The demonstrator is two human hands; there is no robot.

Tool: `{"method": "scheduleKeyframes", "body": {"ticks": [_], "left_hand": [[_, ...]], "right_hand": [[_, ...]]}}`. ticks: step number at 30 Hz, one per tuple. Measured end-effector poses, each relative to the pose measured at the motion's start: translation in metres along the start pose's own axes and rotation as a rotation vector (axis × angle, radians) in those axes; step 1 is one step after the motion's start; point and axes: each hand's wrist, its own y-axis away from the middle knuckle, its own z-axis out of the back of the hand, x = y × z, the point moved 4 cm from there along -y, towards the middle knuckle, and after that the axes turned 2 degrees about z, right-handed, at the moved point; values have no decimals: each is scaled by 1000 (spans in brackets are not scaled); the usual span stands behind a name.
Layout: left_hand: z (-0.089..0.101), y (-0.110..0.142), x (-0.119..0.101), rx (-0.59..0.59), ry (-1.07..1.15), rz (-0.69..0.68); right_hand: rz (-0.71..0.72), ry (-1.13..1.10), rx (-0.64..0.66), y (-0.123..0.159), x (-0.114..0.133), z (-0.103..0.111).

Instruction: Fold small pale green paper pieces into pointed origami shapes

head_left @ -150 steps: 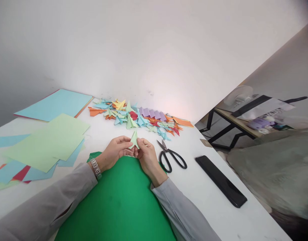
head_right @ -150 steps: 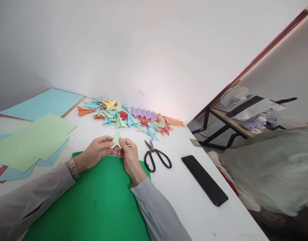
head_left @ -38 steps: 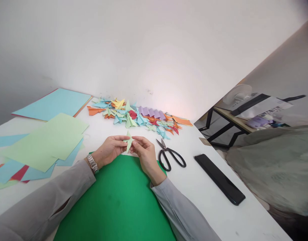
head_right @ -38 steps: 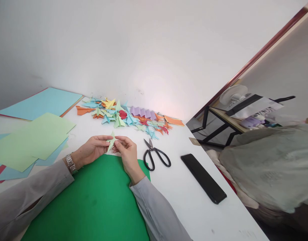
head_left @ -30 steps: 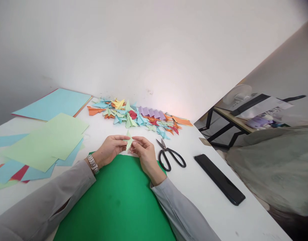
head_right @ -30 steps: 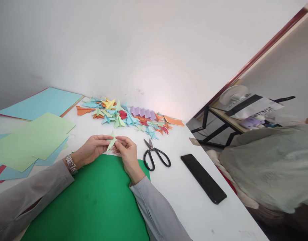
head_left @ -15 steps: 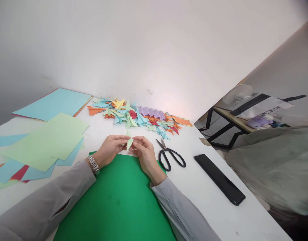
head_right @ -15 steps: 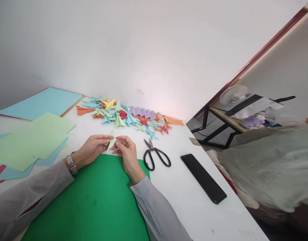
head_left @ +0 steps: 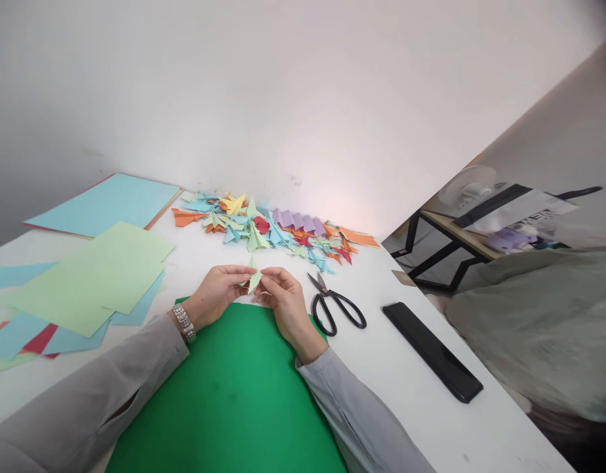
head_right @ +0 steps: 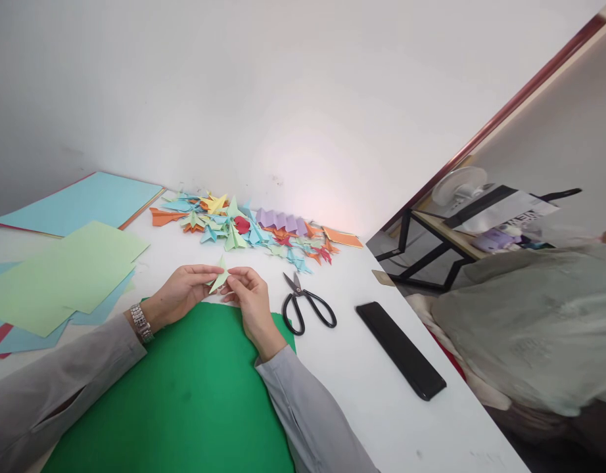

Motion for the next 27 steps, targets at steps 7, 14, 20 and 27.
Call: {"method": "scheduleKeyframes", "body": {"ticks": [7,14,20,27], "left_hand": [[-1,2,-1,-15,-37,-3],[-4,4,-3,-20,-72,3],[-2,4,-4,-37,-250,-85],[-2,6,-8,-10,-431,-190]], "right_hand": [[-6,13,-7,-1,-1,0],[-9,42,2,1,1,-1],[-11,105,-6,3,2,-2],[-32,63,-15,1,2,0]]}}
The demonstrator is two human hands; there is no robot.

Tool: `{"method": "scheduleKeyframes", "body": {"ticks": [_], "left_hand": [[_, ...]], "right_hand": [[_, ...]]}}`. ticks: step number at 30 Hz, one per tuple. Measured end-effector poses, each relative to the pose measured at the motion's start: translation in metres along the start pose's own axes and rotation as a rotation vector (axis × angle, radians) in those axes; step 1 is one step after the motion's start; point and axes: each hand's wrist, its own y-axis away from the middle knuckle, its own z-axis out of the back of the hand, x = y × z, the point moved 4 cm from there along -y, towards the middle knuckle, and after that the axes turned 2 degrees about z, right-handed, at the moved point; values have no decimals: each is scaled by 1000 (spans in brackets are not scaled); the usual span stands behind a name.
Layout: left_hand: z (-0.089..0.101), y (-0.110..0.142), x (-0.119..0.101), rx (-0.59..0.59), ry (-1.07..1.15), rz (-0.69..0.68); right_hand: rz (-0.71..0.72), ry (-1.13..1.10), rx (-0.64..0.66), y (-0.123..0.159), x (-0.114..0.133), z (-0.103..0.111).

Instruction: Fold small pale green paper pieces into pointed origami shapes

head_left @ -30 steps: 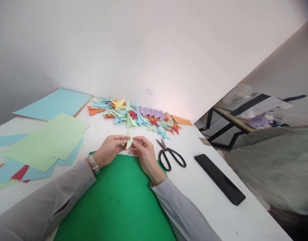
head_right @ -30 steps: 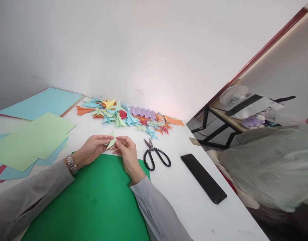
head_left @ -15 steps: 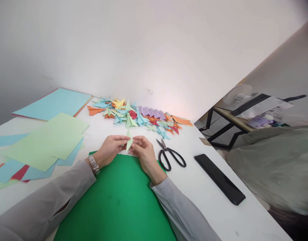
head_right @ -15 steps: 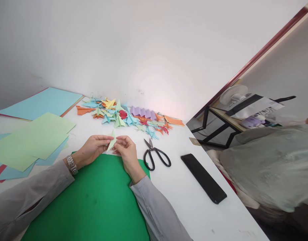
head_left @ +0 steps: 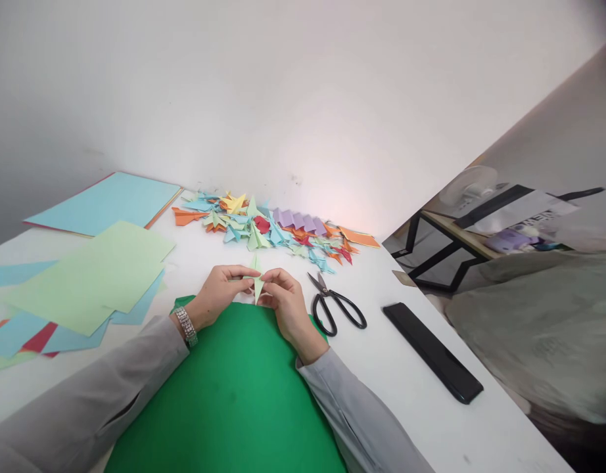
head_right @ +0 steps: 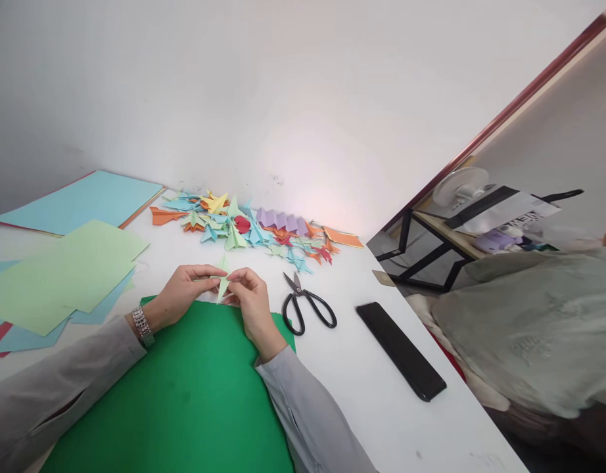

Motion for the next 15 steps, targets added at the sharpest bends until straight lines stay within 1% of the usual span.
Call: {"method": "scheduleKeyframes", "body": {"ticks": [7,11,15], "left_hand": [[-1,1,-4,33,-50,-34],[-2,1,-4,55,-56,-56],[-2,2,-6,37,-68,-85]], "right_hand": [[25,41,-32,1,1,0],[83,139,-14,2,4,-1],[118,186,0,3,8,-2]]}}
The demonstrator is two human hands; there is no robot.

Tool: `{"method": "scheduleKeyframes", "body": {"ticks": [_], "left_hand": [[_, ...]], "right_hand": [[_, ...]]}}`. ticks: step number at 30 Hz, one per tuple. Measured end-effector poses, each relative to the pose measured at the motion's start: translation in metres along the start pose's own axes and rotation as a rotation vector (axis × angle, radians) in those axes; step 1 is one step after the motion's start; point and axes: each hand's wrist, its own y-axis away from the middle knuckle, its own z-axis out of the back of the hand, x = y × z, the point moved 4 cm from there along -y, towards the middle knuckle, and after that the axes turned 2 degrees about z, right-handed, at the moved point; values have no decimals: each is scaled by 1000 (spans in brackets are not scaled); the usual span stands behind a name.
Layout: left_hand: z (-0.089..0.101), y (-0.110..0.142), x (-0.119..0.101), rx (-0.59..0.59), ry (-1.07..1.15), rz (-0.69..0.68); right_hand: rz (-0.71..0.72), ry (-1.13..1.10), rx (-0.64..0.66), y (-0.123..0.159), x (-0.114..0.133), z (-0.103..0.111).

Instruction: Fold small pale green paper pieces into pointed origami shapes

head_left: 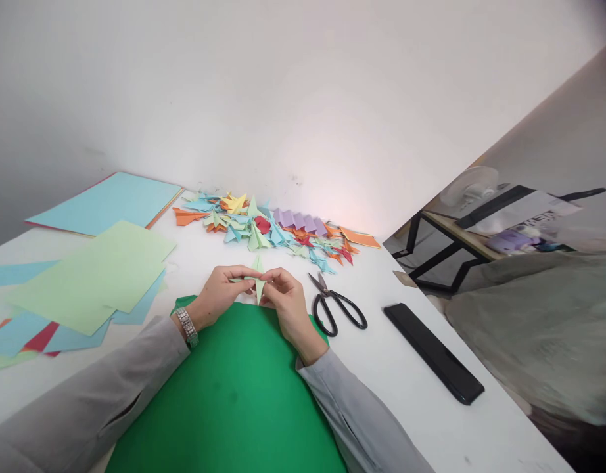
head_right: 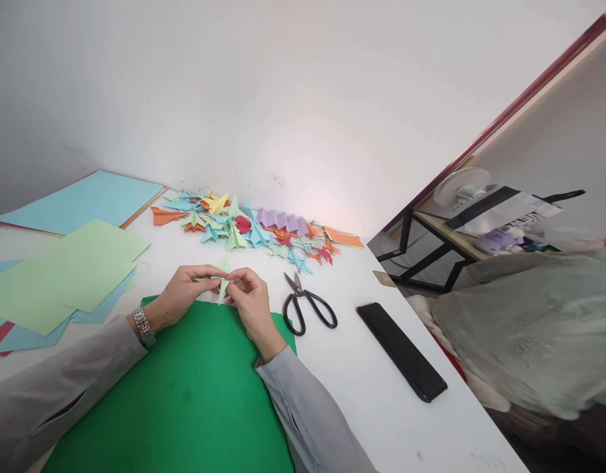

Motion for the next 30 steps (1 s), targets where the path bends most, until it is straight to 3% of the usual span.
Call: {"method": "scheduleKeyframes", "body": {"ticks": [13,22,30], "left_hand": [[3,-1,3,11,41,-11],[2,-1,6,-18,346,129],[-1,-2,9,30,526,147]], "right_hand": [[54,-39,-68,-3,-1,4],[227,97,-42,1,6,2],[324,193,-101,4,10,2]]}}
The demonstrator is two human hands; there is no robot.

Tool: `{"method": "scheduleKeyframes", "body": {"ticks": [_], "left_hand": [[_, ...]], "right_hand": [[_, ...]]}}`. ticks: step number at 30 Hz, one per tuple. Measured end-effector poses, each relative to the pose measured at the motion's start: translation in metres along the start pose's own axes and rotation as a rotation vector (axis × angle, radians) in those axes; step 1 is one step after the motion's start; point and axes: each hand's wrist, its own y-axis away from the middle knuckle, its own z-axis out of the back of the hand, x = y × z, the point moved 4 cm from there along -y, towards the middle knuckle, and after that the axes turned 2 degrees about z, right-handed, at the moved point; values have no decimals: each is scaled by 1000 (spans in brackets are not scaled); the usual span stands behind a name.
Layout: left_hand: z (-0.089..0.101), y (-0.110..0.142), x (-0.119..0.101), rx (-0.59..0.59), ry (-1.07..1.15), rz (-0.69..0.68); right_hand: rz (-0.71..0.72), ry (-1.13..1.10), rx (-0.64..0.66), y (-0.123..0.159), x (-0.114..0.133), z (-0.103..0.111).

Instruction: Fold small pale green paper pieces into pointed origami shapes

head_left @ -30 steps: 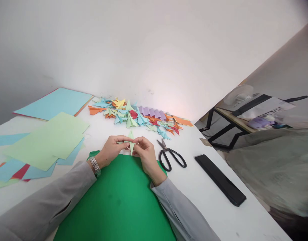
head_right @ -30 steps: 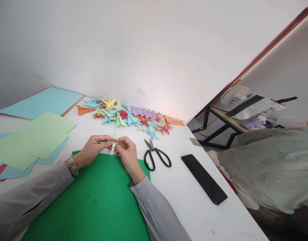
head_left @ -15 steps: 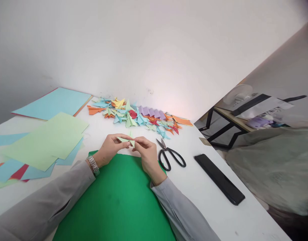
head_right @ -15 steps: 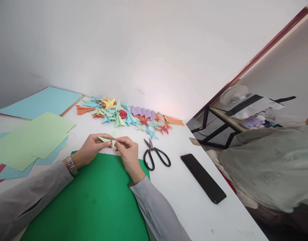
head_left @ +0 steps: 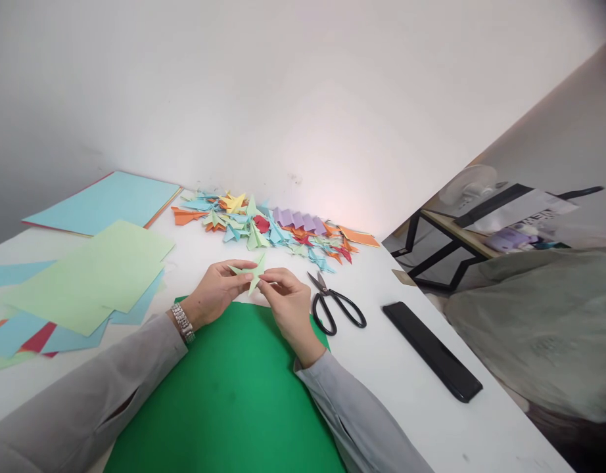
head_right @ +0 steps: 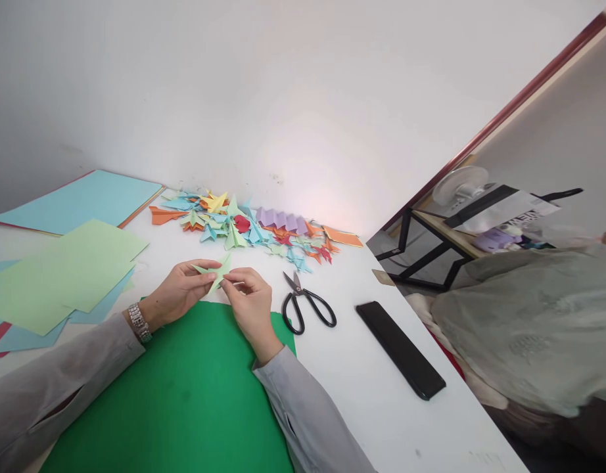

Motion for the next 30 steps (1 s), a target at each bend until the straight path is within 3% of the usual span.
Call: {"method": "scheduleKeyframes", "body": {"ticks": [10,18,24,30], "left_hand": [[-4,3,0,-48,49,6],[0,0,3,-43,22,-26],[-2,2,2,-48,42,-11],[-4,3,0,-57,45,1]], "right_hand": [[212,189,4,5,14,-1],[245,253,1,7,12,-1],[152,184,-32,5,12,-1],[-123,-73,-74,3,-5,-2]]}}
